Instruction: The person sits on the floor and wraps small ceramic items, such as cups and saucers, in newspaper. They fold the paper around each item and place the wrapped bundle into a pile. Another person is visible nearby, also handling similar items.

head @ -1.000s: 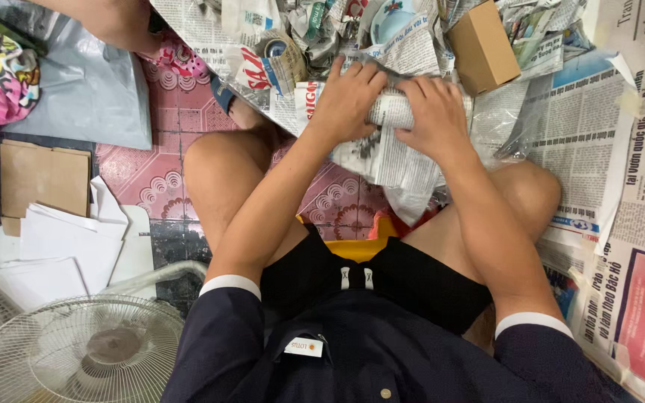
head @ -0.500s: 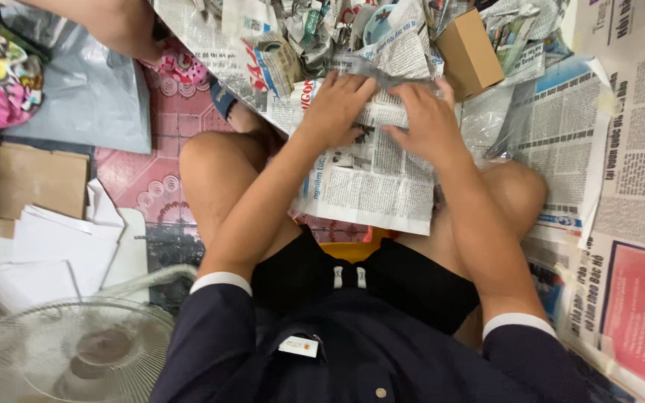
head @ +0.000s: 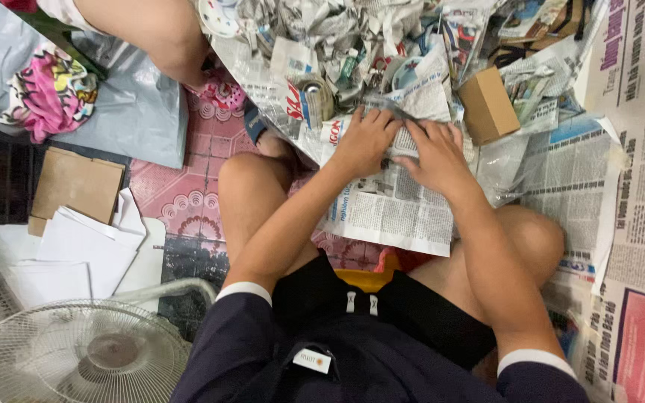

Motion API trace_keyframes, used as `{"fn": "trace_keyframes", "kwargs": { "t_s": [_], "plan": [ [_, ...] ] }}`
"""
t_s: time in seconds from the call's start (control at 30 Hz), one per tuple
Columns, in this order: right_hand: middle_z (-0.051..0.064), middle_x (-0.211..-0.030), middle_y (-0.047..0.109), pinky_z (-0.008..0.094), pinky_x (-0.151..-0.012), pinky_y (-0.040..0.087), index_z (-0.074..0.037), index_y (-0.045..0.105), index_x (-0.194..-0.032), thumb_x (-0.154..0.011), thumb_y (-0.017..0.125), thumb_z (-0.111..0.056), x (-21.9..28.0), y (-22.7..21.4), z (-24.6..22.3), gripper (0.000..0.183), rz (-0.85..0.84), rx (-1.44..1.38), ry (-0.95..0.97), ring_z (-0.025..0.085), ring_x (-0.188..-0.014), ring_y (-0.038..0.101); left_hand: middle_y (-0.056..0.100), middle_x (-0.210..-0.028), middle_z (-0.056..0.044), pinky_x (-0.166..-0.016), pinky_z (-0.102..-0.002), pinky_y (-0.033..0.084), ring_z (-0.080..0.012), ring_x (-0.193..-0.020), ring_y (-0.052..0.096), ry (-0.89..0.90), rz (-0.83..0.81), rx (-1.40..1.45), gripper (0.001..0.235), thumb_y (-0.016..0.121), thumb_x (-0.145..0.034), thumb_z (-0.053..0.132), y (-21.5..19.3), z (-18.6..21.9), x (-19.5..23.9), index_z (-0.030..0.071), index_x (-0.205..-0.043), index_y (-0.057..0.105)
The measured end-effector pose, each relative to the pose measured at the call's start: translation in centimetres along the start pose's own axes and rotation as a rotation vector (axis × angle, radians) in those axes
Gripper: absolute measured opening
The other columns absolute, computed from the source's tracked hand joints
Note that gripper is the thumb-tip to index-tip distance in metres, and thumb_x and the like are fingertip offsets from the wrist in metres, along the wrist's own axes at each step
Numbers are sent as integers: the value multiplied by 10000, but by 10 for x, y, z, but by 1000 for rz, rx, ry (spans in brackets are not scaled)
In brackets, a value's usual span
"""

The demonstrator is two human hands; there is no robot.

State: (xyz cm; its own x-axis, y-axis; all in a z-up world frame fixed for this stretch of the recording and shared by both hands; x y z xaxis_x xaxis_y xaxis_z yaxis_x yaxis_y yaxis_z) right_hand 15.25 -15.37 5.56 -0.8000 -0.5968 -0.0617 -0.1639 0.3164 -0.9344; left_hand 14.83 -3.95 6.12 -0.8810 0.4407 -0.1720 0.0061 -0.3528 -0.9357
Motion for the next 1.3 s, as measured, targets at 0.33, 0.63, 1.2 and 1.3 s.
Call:
{"fn": "trace_keyframes", "kwargs": {
  "t_s": [0.33, 0.63, 1.2, 1.3],
  "plan": [
    [166, -1319, 551, 536, -1172, 259, -53, 520, -1444, -796, 839, -268, 5, 3, -2, 754, -57, -44, 59, 352, -1296, 504, 556, -1256, -201, -1106, -545, 367, -387, -1228, 519, 75, 77, 136, 697, 849, -731, 261, -5, 9, 13, -13, -1266, 496],
    [194, -1314, 541, 493, -1074, 412, -66, 532, -1398, -759, 863, -196, 11, -3, -15, 731, -23, -73, 56, 410, -1254, 506, 646, -1229, -147, -1050, -489, 428, -352, -1200, 604, 73, 74, 162, 529, 748, -785, 248, 13, -3, 17, 63, -1233, 535],
    [246, -1346, 593, 495, -1049, 422, -11, 493, -1454, -801, 784, -327, 22, 8, 6, 782, -243, -109, 35, 444, -1214, 557, 588, -1225, -149, -1113, -596, 364, -351, -1233, 560, 66, 25, 22, 639, 761, -670, 52, 11, 18, 20, 71, -1255, 504],
    [242, -1342, 600, 485, -1040, 435, -11, 480, -1455, -772, 806, -352, 17, 1, 1, 830, -253, -115, 62, 433, -1199, 580, 625, -1177, -132, -1133, -589, 351, -341, -1191, 598, 42, -9, 5, 677, 753, -664, 34, 15, 18, 15, 72, -1282, 481]
  ]
}}
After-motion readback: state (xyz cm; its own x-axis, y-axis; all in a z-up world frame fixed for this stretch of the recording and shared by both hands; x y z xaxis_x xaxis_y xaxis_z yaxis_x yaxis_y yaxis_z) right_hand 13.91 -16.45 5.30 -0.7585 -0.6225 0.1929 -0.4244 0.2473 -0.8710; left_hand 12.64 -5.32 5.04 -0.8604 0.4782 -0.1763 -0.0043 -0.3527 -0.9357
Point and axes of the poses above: each hand's wrist, its own x-axis away from the middle knuckle, its own y-axis out of the palm, z = x × y, the point moved 9 cm from there along -x, towards the middle knuckle
